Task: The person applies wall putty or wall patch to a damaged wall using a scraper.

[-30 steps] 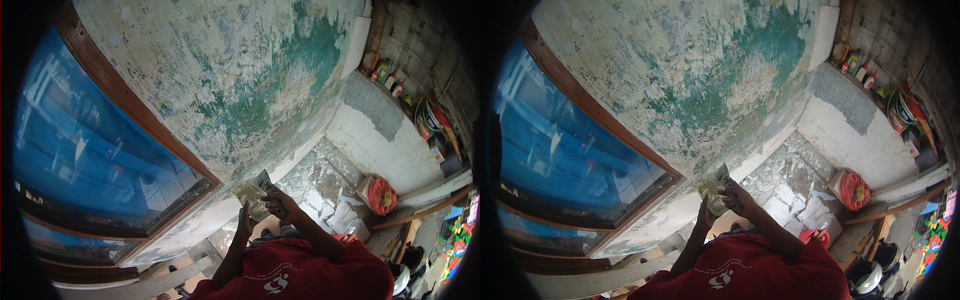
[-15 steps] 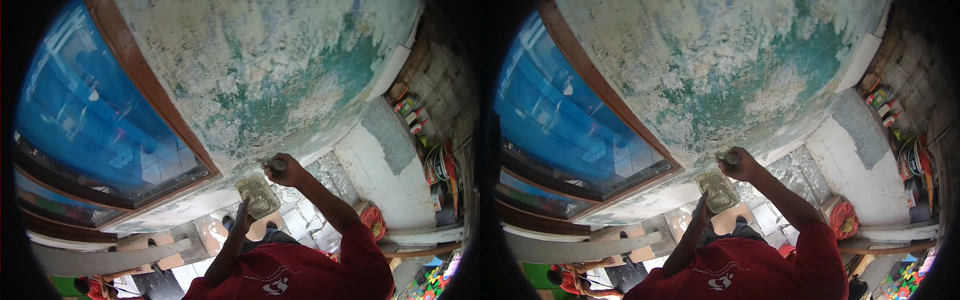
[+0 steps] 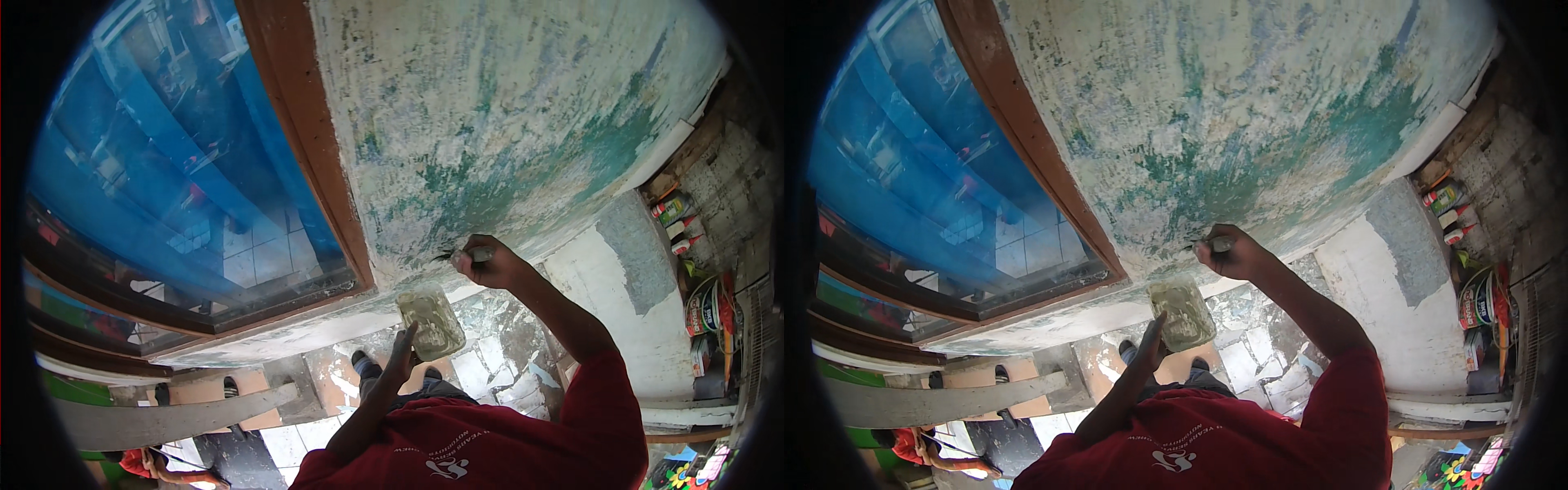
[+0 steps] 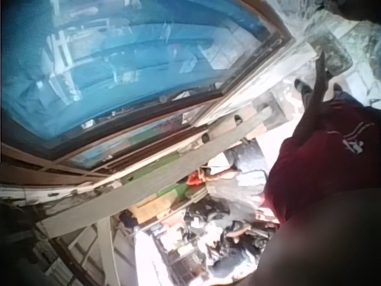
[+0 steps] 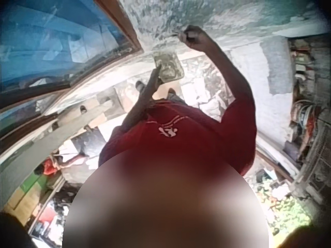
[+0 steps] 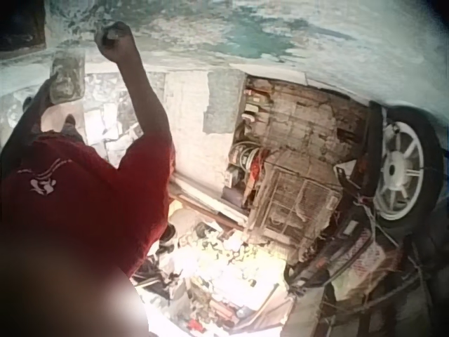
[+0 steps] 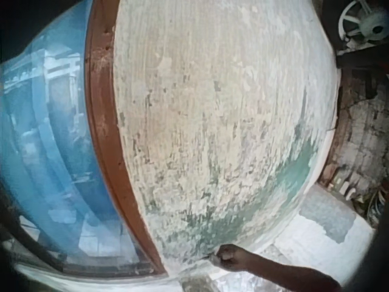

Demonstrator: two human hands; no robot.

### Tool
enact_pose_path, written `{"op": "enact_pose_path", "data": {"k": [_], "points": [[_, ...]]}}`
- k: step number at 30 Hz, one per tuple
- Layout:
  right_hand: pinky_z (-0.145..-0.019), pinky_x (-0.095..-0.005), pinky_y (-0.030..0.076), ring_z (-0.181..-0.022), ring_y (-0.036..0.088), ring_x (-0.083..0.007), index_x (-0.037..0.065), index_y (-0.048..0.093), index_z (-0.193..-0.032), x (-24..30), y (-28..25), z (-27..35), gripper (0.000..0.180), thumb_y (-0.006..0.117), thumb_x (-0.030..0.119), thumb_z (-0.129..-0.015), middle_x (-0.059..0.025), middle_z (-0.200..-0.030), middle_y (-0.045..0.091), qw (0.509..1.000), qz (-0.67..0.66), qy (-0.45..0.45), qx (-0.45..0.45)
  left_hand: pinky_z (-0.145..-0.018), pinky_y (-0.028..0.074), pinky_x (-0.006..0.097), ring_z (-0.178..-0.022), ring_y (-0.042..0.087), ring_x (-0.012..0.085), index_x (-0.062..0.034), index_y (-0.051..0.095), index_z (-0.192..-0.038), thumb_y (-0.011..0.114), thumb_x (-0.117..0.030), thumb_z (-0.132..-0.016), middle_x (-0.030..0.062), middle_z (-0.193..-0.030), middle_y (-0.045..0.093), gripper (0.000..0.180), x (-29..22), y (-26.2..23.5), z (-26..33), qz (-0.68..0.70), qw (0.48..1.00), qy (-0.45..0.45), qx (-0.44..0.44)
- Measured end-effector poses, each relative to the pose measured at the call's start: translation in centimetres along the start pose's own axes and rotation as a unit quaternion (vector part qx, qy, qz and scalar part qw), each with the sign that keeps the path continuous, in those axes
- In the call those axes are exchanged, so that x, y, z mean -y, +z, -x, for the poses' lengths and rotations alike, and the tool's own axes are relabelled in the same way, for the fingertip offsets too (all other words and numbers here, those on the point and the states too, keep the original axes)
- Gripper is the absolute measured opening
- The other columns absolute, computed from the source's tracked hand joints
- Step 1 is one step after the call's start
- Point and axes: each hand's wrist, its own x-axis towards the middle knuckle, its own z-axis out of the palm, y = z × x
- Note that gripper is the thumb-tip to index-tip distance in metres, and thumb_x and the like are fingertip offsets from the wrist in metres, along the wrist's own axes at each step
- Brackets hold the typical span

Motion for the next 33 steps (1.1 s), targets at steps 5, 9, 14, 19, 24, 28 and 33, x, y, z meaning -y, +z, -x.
{"op": "enact_pose_path", "data": {"k": [5,9,14,19,24,28,33], "points": [[-0.059,-0.0213,0.057,-0.065,0.056,-0.0130,-0.011,0.041,-0.095,1.6,0.6,-0.5,0.021,0.054,0.003,-0.085,-0.0095,-0.079,0.046,0.996,-0.090,-0.026,-0.009,-0.085,0.053,0.043,-0.108,0.059,0.0260,-0.0088,0.039,-0.124,0.057,-0.051,-0.087,0.0112,-0.123,0.050,0.059,0.8,-1.3,-0.6,0.000,1.000,-0.015,-0.026],[-0.057,-0.0218,0.057,-0.065,0.054,-0.0132,-0.011,0.048,-0.083,1.6,0.6,-0.8,0.019,0.053,0.006,-0.089,-0.0101,-0.077,0.045,0.995,-0.083,-0.060,0.009,-0.084,0.053,0.043,-0.109,0.058,0.0280,-0.0091,0.038,-0.124,0.058,-0.053,-0.086,0.0109,-0.123,0.050,0.062,1.4,-1.5,-0.9,0.005,0.999,-0.026,-0.047],[-0.057,-0.0212,0.056,-0.064,0.052,-0.0129,-0.010,0.050,-0.077,1.5,0.9,-0.7,0.024,0.050,0.009,-0.091,-0.0102,-0.077,0.046,0.992,-0.110,-0.043,0.034,-0.085,0.052,0.044,-0.108,0.059,0.0260,-0.0090,0.040,-0.126,0.058,-0.054,-0.085,0.0103,-0.122,0.053,0.064,0.5,-0.6,-1.6,0.016,0.999,-0.024,-0.028],[-0.057,-0.0209,0.056,-0.064,0.052,-0.0129,-0.010,0.050,-0.079,1.4,1.4,-0.6,0.025,0.048,0.010,-0.092,-0.0101,-0.078,0.046,0.993,-0.101,-0.048,0.031,-0.085,0.053,0.043,-0.107,0.060,0.0233,-0.0088,0.043,-0.127,0.057,-0.055,-0.086,0.0096,-0.120,0.056,0.063,-0.5,0.9,-3.2,0.024,1.000,-0.001,-0.008],[-0.060,-0.0205,0.057,-0.065,0.052,-0.0123,-0.011,0.050,-0.080,1.9,1.6,0.0,0.022,0.048,0.007,-0.092,-0.0092,-0.078,0.045,0.993,-0.082,-0.058,0.055,-0.085,0.053,0.043,-0.105,0.061,0.0231,-0.0092,0.043,-0.129,0.055,-0.054,-0.087,0.0097,-0.119,0.057,0.063,-1.5,3.1,-3.0,0.009,1.000,-0.004,0.008],[-0.060,-0.0205,0.058,-0.067,0.054,-0.0129,-0.011,0.050,-0.081,2.2,3.5,0.9,0.020,0.047,0.006,-0.092,-0.0095,-0.078,0.045,0.992,-0.095,-0.053,0.059,-0.085,0.054,0.042,-0.105,0.062,0.0226,-0.0093,0.042,-0.130,0.055,-0.054,-0.087,0.0095,-0.120,0.057,0.063,-1.0,2.8,-3.3,0.007,1.000,0.001,-0.006],[-0.053,-0.0193,0.057,-0.071,0.058,-0.0136,-0.009,0.053,-0.086,0.2,3.7,4.2,0.019,0.048,0.007,-0.092,-0.0137,-0.088,0.050,0.993,0.016,-0.114,0.038,-0.084,0.054,0.041,-0.104,0.062,0.0220,-0.0081,0.044,-0.128,0.055,-0.054,-0.087,0.0098,-0.118,0.058,0.062,-0.8,2.5,-3.4,0.006,1.000,0.014,0.001]]}}
